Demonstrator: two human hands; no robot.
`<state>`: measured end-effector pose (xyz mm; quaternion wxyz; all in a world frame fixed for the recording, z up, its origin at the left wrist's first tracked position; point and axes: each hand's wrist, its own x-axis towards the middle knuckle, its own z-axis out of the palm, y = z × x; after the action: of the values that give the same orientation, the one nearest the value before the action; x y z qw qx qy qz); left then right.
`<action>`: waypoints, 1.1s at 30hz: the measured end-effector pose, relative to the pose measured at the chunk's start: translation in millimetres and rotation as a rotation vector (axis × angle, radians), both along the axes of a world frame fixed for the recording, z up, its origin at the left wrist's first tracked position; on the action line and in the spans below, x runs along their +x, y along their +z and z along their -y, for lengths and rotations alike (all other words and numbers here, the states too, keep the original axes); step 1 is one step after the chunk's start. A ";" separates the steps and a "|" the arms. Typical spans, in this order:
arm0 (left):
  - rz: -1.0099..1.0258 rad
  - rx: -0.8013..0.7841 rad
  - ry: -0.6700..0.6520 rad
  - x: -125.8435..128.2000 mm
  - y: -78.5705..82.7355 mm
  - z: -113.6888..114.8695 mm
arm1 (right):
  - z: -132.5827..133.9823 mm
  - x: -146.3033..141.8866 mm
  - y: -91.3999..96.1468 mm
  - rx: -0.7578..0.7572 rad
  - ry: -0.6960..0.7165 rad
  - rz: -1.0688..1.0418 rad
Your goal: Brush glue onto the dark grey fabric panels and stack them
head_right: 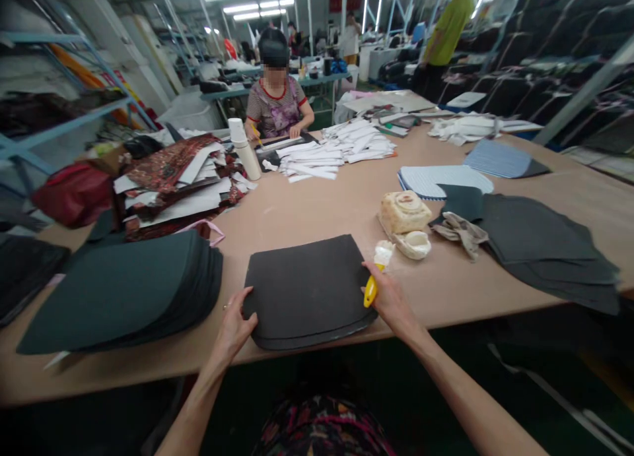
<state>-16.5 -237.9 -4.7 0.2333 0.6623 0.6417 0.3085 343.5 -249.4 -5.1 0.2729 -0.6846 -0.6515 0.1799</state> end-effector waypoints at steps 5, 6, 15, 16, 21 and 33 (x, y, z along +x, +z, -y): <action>-0.034 0.025 0.026 1.5 -4.0 4.2 | -1.0 6.6 -6.3 0.137 0.029 0.285; -0.036 0.027 0.028 1.7 -4.1 4.7 | -1.4 7.1 -6.3 0.170 0.043 0.345; -0.075 0.022 0.026 2.8 1.5 11.2 | 5.7 -2.1 -18.3 0.095 0.139 0.137; -0.079 0.026 0.030 3.5 3.8 12.0 | 6.2 -2.3 -19.5 0.090 0.129 0.117; -0.252 0.039 0.029 7.2 17.6 14.2 | 7.6 -1.2 -28.5 0.121 0.102 0.045; -0.438 0.361 -0.102 -5.8 -4.0 -0.6 | 22.9 -17.9 -27.1 0.366 0.038 0.028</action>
<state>-22.3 -237.3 -8.6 -0.0169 0.7754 0.5773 0.2552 325.6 -272.4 -32.2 0.3803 -0.6133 -0.6902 0.0537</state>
